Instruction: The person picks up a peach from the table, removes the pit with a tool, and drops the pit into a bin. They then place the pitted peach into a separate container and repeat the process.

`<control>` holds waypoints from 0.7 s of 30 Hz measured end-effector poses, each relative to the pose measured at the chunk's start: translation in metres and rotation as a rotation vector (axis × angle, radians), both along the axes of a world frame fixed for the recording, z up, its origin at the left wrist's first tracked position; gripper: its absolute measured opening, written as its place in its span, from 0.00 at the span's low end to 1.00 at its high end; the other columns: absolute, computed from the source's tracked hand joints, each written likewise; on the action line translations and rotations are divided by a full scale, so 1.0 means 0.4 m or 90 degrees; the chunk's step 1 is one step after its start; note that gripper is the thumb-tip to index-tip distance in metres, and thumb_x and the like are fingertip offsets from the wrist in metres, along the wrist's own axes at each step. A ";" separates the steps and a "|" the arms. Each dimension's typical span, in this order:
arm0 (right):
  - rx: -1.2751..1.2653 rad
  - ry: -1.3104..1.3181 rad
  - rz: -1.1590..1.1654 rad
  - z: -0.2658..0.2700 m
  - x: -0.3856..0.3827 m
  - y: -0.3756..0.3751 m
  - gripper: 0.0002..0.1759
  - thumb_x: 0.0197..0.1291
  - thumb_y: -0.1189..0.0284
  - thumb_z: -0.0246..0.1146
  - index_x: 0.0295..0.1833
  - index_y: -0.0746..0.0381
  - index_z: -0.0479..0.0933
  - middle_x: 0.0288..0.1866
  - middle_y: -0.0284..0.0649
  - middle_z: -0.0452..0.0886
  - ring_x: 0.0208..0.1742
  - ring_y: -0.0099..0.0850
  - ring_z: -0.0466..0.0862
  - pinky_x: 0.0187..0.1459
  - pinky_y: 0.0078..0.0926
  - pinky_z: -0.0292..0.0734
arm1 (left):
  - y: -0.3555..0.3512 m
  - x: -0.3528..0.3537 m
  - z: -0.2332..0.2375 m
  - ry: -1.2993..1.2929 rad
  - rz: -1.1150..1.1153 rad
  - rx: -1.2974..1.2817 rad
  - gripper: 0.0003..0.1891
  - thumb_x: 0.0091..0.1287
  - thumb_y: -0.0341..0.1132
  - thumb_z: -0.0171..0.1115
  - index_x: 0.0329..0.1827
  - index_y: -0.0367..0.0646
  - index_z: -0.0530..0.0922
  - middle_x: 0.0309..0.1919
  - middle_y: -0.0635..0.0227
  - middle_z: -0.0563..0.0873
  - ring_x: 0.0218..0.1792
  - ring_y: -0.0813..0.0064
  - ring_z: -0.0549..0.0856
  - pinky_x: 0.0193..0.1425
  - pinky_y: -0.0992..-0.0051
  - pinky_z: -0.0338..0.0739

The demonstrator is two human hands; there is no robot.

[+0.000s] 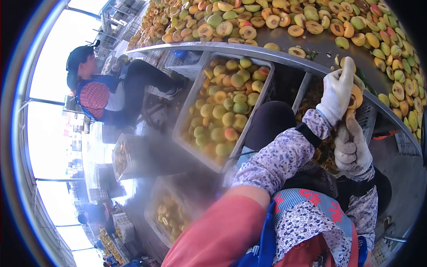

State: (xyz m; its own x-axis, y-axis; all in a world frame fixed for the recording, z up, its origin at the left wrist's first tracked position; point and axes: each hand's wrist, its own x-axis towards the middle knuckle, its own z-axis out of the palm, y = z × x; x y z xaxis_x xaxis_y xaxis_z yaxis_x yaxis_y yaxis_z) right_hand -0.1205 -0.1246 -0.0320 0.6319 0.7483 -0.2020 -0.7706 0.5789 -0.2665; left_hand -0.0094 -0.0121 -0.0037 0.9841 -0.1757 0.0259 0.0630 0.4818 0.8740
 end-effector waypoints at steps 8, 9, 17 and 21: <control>0.003 0.014 -0.037 0.056 -0.009 0.006 0.23 0.79 0.49 0.43 0.37 0.53 0.72 0.14 0.23 0.54 0.08 0.15 0.50 0.08 0.16 0.43 | 0.037 -0.041 0.040 0.116 -0.106 -0.214 0.33 0.72 0.60 0.55 0.31 0.31 0.81 0.24 0.60 0.83 0.25 0.70 0.84 0.32 0.72 0.81; -0.069 0.074 -0.040 0.046 -0.022 0.001 0.24 0.77 0.47 0.45 0.36 0.53 0.72 0.14 0.23 0.55 0.08 0.15 0.50 0.08 0.17 0.43 | 0.033 -0.034 0.011 0.101 -0.101 -0.160 0.32 0.72 0.59 0.57 0.30 0.31 0.81 0.24 0.60 0.83 0.25 0.70 0.84 0.32 0.72 0.82; -0.543 -0.048 -0.054 0.100 -0.041 0.041 0.26 0.70 0.45 0.57 0.31 0.56 0.68 0.13 0.25 0.59 0.09 0.17 0.59 0.11 0.18 0.52 | 0.046 -0.054 -0.003 0.101 -0.164 -0.058 0.25 0.72 0.54 0.54 0.32 0.37 0.78 0.26 0.59 0.83 0.23 0.67 0.83 0.27 0.68 0.79; -0.619 -0.088 -0.104 0.064 -0.047 0.053 0.21 0.70 0.46 0.58 0.36 0.51 0.67 0.15 0.23 0.60 0.10 0.16 0.58 0.12 0.18 0.48 | 0.036 -0.043 -0.023 0.279 -0.181 -0.267 0.25 0.72 0.58 0.48 0.37 0.42 0.76 0.29 0.60 0.82 0.24 0.59 0.84 0.26 0.63 0.80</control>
State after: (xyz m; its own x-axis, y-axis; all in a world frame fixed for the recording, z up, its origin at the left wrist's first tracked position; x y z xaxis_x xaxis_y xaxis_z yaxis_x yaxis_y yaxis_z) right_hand -0.1393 -0.1035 -0.0063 0.7765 0.1984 -0.5981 -0.6275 0.1572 -0.7626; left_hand -0.0267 0.0024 -0.0127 0.8361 -0.4918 -0.2430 0.5441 0.6871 0.4815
